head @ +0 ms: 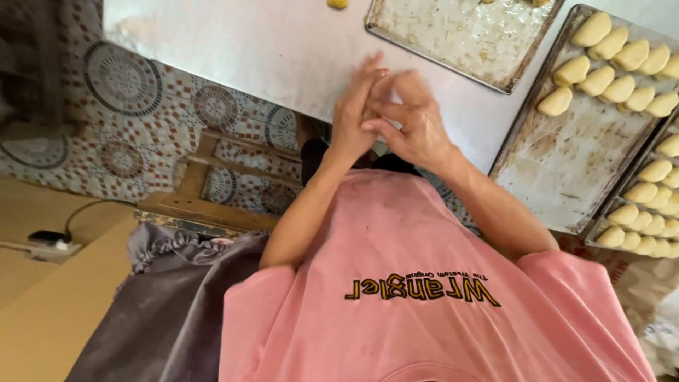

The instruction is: Shaping small portions of dough into buns and arranging them on baking sheets at a fast pace.

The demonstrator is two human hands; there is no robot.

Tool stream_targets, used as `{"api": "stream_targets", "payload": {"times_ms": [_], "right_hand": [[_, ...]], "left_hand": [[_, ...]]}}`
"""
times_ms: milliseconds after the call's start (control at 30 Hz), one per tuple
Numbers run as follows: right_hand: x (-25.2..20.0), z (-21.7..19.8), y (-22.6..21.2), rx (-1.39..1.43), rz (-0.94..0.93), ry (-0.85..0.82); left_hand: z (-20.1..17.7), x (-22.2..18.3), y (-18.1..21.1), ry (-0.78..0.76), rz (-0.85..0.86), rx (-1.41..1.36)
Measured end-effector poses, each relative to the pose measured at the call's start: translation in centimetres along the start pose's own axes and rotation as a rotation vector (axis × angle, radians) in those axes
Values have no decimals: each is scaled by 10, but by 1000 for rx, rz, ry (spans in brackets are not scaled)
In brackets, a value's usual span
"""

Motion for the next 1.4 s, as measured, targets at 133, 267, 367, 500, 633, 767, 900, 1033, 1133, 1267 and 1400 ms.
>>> {"api": "stream_targets", "payload": {"times_ms": [133, 267, 367, 500, 633, 767, 900, 1033, 1133, 1267, 1400], "right_hand": [[10, -17, 18, -205, -219, 100], [-19, 49, 104, -252, 48, -254], [-28, 101, 111, -385, 89, -418], [-13, 94, 111, -335, -83, -410], [56, 62, 56, -348, -233, 69], [83, 118, 72, -585, -186, 48], [105, 127, 74, -626, -191, -167], [118, 134, 74, -621, -232, -1], [120, 114, 98, -398, -152, -35], [75, 95, 107, -162, -148, -317], [-8, 77, 92, -206, -148, -270]], "left_hand": [[29, 10, -102, -339, -445, 1099], [13, -30, -87, 17, -216, 477], [30, -55, -78, -55, -195, 266], [23, -54, -80, -207, -115, 229], [-43, -48, -63, 54, -213, -21], [-97, -40, -53, 185, -281, -97], [-120, -41, -67, 249, -188, -132], [-91, -36, -85, 230, -416, 21], [-45, -10, -91, 115, -208, 287], [-3, -16, -96, -114, -107, 565], [4, -64, -55, -373, 133, 623]]}}
Point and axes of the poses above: each hand's wrist, its own x-axis towards the middle knuckle, its own z-axis out of the palm, y = z × x, the point moved 7 cm from there along x, towards the middle knuckle, and after that the axes turned 3 degrees about y, right-handed, at the moved point
